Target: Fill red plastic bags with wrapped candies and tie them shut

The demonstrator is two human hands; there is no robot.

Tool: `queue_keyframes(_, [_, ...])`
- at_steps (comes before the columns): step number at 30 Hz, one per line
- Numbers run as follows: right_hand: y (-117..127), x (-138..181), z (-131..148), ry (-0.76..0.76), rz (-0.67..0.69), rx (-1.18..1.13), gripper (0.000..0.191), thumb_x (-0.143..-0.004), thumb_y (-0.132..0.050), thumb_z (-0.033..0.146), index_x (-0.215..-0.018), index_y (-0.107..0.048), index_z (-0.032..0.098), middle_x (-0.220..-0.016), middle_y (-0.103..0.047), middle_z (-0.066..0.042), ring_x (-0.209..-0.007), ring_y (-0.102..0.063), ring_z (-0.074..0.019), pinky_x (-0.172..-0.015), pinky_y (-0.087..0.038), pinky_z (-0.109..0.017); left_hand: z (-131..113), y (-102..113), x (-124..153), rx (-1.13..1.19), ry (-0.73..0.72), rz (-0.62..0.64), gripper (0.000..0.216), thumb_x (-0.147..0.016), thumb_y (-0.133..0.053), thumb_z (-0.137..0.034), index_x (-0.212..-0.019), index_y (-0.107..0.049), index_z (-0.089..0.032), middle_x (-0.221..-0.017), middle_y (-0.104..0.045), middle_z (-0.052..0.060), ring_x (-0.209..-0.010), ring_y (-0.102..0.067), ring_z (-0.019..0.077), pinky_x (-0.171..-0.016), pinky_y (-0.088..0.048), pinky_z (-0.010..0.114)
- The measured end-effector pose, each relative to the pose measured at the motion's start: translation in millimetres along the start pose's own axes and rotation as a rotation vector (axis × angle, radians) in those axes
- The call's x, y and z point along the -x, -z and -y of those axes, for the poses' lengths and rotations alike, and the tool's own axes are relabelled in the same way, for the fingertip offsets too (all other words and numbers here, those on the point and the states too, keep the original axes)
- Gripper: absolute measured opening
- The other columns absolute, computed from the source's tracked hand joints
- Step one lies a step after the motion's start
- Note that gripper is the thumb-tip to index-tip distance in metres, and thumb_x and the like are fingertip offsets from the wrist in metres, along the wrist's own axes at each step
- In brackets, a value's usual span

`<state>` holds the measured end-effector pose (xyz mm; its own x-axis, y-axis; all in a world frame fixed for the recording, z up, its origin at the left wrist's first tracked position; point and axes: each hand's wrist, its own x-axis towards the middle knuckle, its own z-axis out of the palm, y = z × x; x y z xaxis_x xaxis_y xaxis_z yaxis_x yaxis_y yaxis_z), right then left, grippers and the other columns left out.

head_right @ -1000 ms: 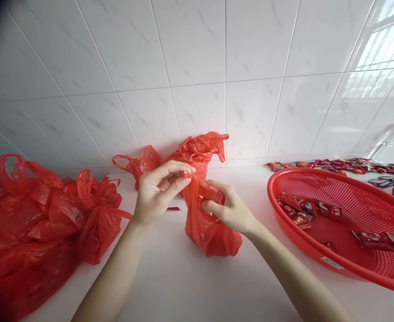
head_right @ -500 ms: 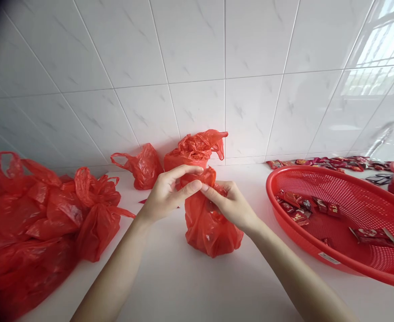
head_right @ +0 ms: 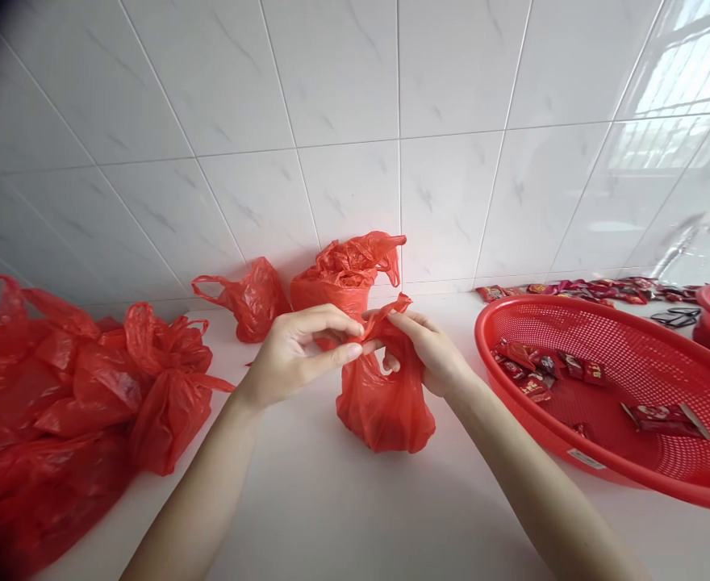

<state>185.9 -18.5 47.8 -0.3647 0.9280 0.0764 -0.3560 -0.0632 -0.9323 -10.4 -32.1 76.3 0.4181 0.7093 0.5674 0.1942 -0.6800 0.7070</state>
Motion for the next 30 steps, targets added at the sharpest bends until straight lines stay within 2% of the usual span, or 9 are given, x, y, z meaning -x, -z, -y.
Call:
queue_keyframes(3, [2.1,1.0,2.4,-0.022,-0.024,0.038,0.038,-0.078,-0.075,0.051,-0.099,-0.074,0.020,-0.068,-0.069,0.000,-0.044,-0.053,-0.0112,-0.050,-0.049,-0.027,-1.5,-2.8,1.0,-0.024,-0.050,0.032,0.010,-0.084,-0.071,-0.016,-0.092,-0.075,-0.020,-0.088,-0.073,0.003,-0.081,-0.068,0.0152,-0.077,-0.057,0.028])
queue_keyframes(7, [3.6,3.2,6.9,-0.008,-0.003,0.057,0.040,-0.081,-0.072,0.052,-0.102,-0.075,0.018,-0.053,-0.060,0.003,-0.043,-0.050,-0.0116,-0.050,-0.047,-0.026,-4.8,-2.0,1.2,-0.050,-0.054,-0.051,0.007,-0.084,-0.070,-0.016,-0.088,-0.074,-0.019,-0.088,-0.074,0.003,-0.083,-0.068,0.0162,-0.079,-0.057,0.029])
queue_keyframes(12, [4.7,4.7,7.5,-0.030,0.030,0.027,0.040,-0.085,-0.069,0.050,-0.111,-0.072,0.021,-0.063,-0.069,-0.001,-0.042,-0.051,-0.0119,-0.051,-0.048,-0.028,-5.1,-3.3,1.7,-0.036,-0.083,-0.074,0.005,-0.085,-0.071,-0.020,-0.088,-0.074,-0.019,-0.088,-0.073,0.004,-0.081,-0.069,0.0167,-0.076,-0.058,0.029])
queue_keyframes(17, [2.8,5.3,6.2,-0.020,0.007,0.018,0.039,-0.084,-0.070,0.049,-0.113,-0.071,0.022,-0.064,-0.067,0.001,-0.045,-0.055,-0.0127,-0.053,-0.050,-0.028,-3.2,-9.1,3.6,-0.089,-0.150,0.101,0.011,-0.089,-0.066,-0.019,-0.095,-0.074,-0.021,-0.089,-0.076,0.004,-0.081,-0.071,0.0172,-0.078,-0.059,0.030])
queue_keyframes(21, [1.6,5.9,8.0,-0.017,-0.026,0.038,0.038,-0.080,-0.073,0.048,-0.105,-0.073,0.020,-0.066,-0.069,-0.001,-0.047,-0.057,-0.0137,-0.054,-0.051,-0.028,-5.4,-10.0,6.7,-0.202,-0.121,0.264,0.022,-0.092,-0.060,-0.016,-0.107,-0.075,-0.023,-0.107,-0.078,0.002,-0.099,-0.073,0.0183,-0.091,-0.058,0.030])
queue_keyframes(27, [4.9,4.5,9.9,-0.033,-0.057,0.006,0.029,-0.079,-0.074,0.044,-0.095,-0.074,0.019,-0.073,-0.072,-0.003,-0.049,-0.059,-0.0137,-0.056,-0.051,-0.028,-9.0,-7.4,10.2,-0.265,-0.104,0.349,0.031,-0.092,-0.059,-0.015,-0.117,-0.074,-0.027,-0.122,-0.074,0.000,-0.118,-0.068,0.0212,-0.108,-0.052,0.037])
queue_keyframes(30, [7.1,2.4,8.9,-0.046,-0.043,-0.024,0.029,-0.080,-0.072,0.044,-0.095,-0.073,0.019,-0.061,-0.068,-0.001,-0.047,-0.057,-0.0139,-0.055,-0.050,-0.028,-7.1,-6.1,9.8,-0.269,-0.108,0.369,0.036,-0.090,-0.063,-0.015,-0.121,-0.073,-0.029,-0.127,-0.072,0.001,-0.127,-0.061,0.0234,-0.115,-0.046,0.043])
